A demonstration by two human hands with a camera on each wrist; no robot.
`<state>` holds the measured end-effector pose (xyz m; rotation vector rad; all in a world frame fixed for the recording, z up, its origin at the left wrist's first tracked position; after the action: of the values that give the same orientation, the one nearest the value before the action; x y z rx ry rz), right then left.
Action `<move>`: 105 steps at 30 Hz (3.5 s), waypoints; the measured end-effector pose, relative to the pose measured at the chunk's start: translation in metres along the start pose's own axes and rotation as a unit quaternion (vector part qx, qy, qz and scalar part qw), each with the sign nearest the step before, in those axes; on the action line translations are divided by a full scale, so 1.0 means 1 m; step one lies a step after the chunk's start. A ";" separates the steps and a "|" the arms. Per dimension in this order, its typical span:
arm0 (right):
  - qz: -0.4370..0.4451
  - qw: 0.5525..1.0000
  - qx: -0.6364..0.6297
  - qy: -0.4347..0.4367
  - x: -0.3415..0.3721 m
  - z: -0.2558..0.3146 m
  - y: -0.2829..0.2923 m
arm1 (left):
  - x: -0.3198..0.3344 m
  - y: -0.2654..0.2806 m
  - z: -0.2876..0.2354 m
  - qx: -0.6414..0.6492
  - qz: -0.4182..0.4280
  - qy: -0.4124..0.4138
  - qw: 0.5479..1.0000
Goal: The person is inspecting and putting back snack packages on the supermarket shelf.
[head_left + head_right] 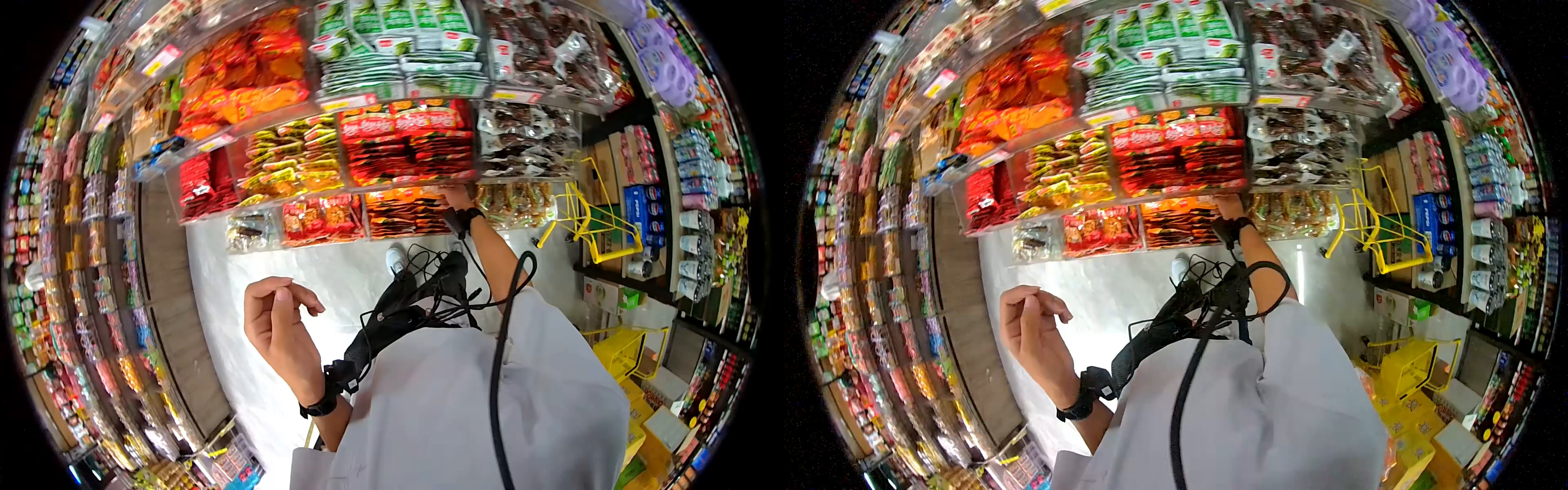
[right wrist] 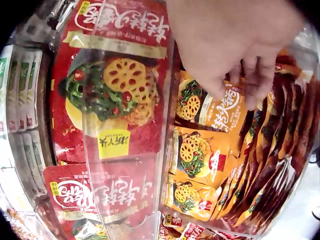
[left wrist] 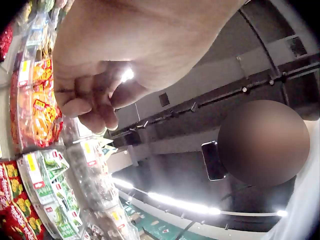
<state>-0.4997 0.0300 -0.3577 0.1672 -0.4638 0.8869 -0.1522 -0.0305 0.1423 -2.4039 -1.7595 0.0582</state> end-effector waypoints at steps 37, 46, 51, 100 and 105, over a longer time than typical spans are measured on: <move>0.172 0.965 -0.067 0.187 0.351 0.357 -0.063 | -0.027 -0.087 0.005 0.051 0.337 0.076 0.937; 0.215 0.957 -0.032 0.192 0.343 0.372 -0.088 | -0.030 -0.068 0.006 0.077 0.273 0.067 0.957; 0.217 0.943 0.009 0.252 0.339 0.368 -0.085 | -0.033 -0.065 0.010 0.075 0.264 0.061 0.960; 0.009 0.822 0.358 0.442 0.336 0.381 -0.050 | -0.025 -0.098 0.025 0.024 0.262 0.075 0.962; 0.014 0.824 0.360 0.437 0.339 0.384 -0.051 | -0.024 -0.102 0.025 0.027 0.251 0.090 0.964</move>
<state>-0.4002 0.1115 0.1401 0.4152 0.7577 1.0300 -0.2589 -0.0207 0.1322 -2.6530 -1.0293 -0.0503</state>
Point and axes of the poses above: each hand's wrist, its own x-axis away from the middle knuckle, its own y-axis out of the back of the hand, z = x × y, the point moved 1 cm from there along -x, towards the middle knuckle, and after that the axes turned 5 degrees about y, right-handed, at the moved point
